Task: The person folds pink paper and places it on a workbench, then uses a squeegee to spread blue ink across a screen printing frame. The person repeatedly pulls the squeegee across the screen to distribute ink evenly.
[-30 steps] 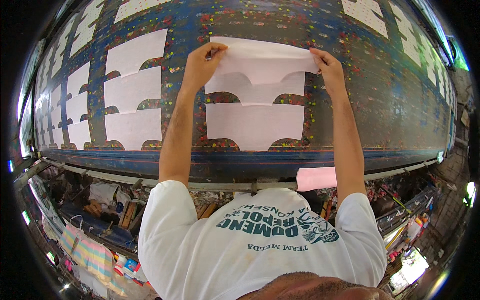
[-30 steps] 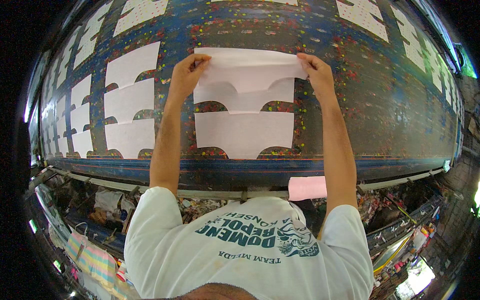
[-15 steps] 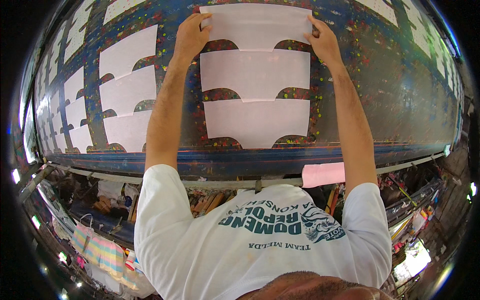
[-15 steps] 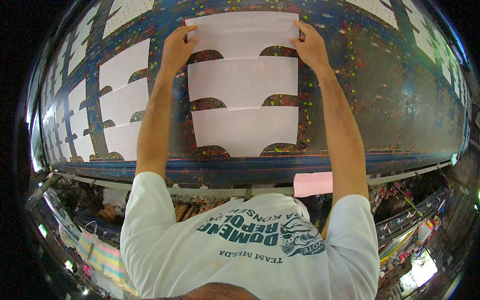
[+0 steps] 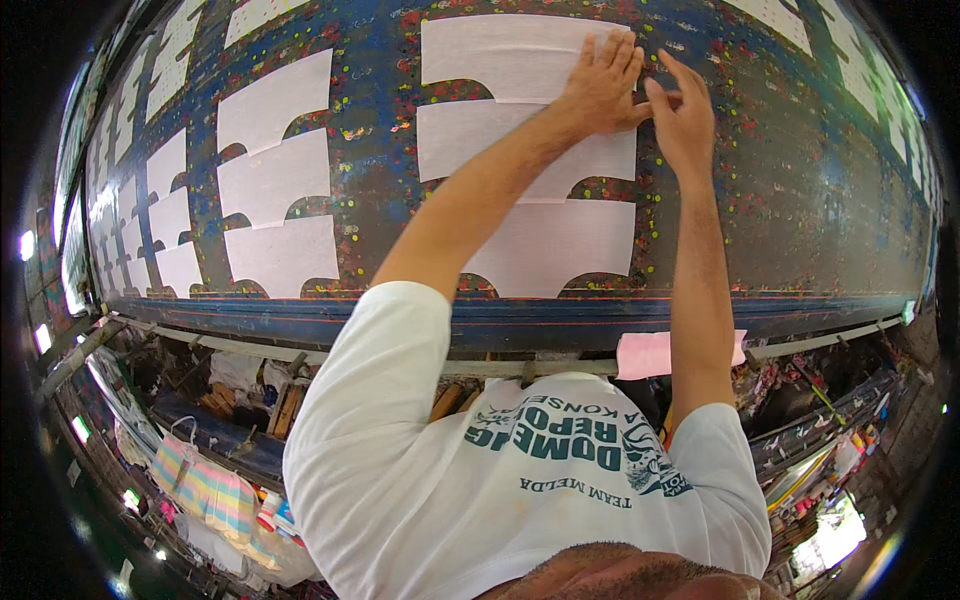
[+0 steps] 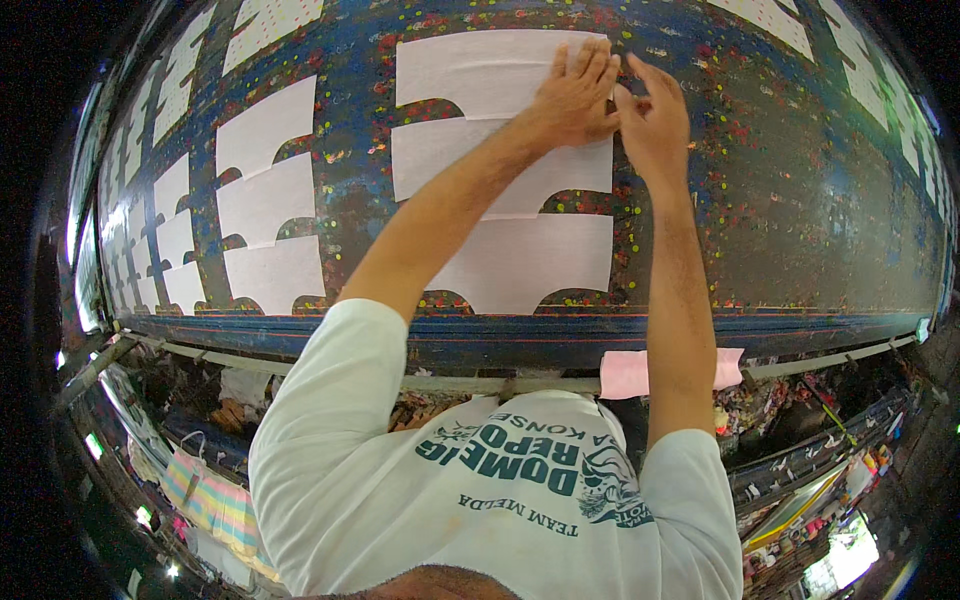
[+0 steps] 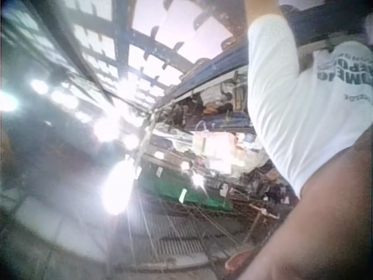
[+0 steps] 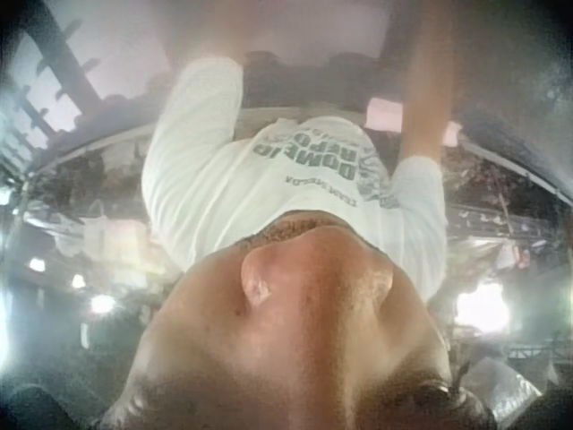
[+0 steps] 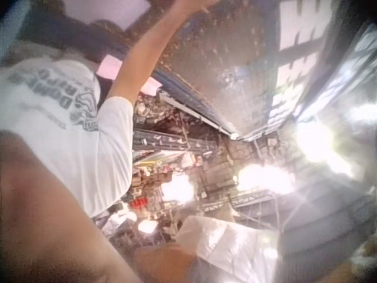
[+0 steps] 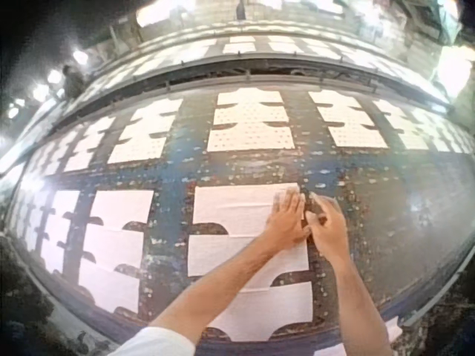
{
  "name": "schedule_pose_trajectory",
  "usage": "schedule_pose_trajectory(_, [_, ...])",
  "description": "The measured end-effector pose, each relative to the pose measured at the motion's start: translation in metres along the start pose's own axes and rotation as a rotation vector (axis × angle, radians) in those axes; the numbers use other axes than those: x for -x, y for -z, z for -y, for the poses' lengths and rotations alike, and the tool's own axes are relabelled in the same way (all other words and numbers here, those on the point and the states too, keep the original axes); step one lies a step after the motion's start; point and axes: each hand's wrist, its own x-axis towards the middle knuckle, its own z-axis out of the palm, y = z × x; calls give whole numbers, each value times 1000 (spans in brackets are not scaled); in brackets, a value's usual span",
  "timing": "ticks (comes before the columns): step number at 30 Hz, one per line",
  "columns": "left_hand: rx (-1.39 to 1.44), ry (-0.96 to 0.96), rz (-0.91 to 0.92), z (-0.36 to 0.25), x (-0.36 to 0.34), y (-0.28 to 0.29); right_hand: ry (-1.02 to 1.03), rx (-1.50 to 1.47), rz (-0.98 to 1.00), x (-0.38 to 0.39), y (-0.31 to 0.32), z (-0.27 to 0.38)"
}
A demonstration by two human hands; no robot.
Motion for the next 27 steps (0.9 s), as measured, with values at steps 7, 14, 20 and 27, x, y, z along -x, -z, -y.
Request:
schedule_pose_trajectory(7, [127, 178, -174, 47, 4, -3, -242, 322, -78, 118, 149, -61])
schedule_pose_trajectory(14, [-7, 542, -76, 142, 78, 54, -832, 1247, 341, 271, 293, -132])
schedule_pose_trajectory(20, [-46, 767, 49, 132, 112, 91, -728, 1219, 409, 324, 279, -139])
schedule_pose_trajectory(27, [-106, 243, -153, -51, 181, 99, -628, 834, 259, 327, 280, -115])
